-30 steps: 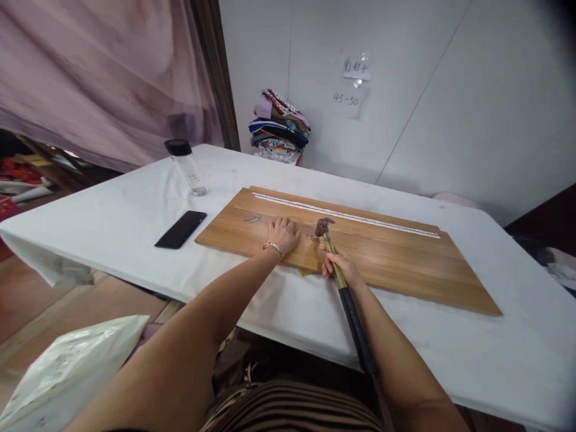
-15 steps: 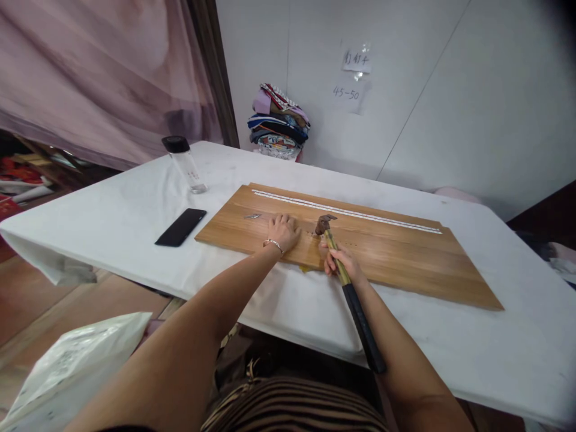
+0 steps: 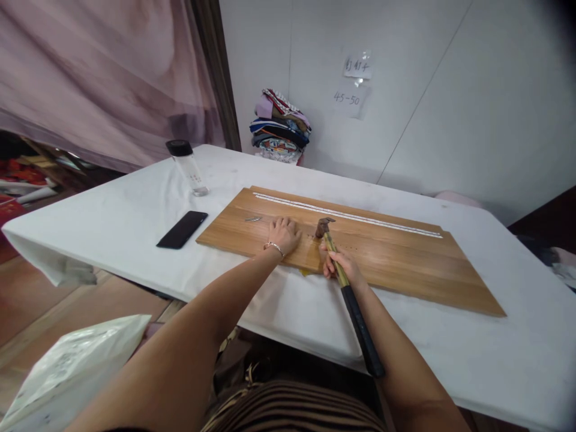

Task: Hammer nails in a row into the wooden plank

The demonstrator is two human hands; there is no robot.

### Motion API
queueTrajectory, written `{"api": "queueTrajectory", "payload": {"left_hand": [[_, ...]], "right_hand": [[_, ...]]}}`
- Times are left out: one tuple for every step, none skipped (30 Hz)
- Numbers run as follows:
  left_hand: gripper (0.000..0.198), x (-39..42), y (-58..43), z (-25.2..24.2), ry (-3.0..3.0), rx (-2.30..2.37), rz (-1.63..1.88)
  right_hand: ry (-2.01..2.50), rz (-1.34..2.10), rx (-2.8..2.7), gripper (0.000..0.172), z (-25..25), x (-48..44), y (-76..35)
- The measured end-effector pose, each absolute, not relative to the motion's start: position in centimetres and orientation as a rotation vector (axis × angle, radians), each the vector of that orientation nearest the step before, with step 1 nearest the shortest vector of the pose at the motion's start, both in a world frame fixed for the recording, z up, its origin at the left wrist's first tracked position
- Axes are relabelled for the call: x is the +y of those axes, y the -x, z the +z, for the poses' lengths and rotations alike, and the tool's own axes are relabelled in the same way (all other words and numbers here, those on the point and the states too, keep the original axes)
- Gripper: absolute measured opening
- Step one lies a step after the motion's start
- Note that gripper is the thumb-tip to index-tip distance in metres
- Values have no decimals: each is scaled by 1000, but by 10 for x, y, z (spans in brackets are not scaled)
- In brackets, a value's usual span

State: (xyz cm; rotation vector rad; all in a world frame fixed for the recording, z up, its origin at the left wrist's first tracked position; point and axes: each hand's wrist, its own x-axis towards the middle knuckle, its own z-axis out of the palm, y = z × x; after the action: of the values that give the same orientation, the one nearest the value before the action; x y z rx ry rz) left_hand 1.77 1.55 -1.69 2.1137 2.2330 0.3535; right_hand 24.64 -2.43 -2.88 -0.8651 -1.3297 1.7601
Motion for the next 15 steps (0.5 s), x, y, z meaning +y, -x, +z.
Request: {"api": "queueTrajectory", "payload": {"left_hand": [[40, 15, -18, -17, -2111, 2229, 358], [40, 15, -17, -17, -2110, 2226, 361], [40, 16, -17, -17, -2109, 2224, 363], [40, 16, -17, -18, -2110, 2225, 364], [40, 16, -17, -18, -2111, 2225, 362], [40, 17, -17, -19, -2109, 2230, 361], [40, 17, -17, -19, -2107, 2234, 360], [39, 17, -17, -20, -2106, 2236, 363], [39, 17, -17, -20, -2106, 2235, 366], [39, 17, -17, -20, -2106, 2235, 368], [39, 17, -17, -20, -2105, 2237, 368], [39, 17, -17, -19, -2105, 2238, 364], [39, 17, -17, -19, -2106, 2239, 359], [39, 16, -17, -19, -2107, 2239, 355], [39, 16, -17, -18, -2107, 2239, 351]], "right_hand": [[862, 1759, -1333, 43, -29, -24, -246], [851, 1753, -1333, 43, -29, -25, -246], [838, 1745, -1330, 43, -29, -25, -246], [825, 1738, -1325, 44, -29, -26, -246], [816, 1731, -1319, 44, -29, -26, -247], [812, 1726, -1315, 44, -30, -26, -246], [815, 1723, -1312, 45, -30, -26, -246], [824, 1722, -1311, 44, -30, -26, -246], [836, 1725, -1312, 44, -30, -25, -245], [847, 1729, -1312, 44, -30, -25, -245], [857, 1736, -1313, 44, -30, -24, -244], [864, 1745, -1314, 44, -30, -23, -244], [866, 1752, -1314, 44, -29, -23, -244], [863, 1755, -1313, 44, -29, -23, -244], [855, 1753, -1312, 44, -29, -23, -244]]}}
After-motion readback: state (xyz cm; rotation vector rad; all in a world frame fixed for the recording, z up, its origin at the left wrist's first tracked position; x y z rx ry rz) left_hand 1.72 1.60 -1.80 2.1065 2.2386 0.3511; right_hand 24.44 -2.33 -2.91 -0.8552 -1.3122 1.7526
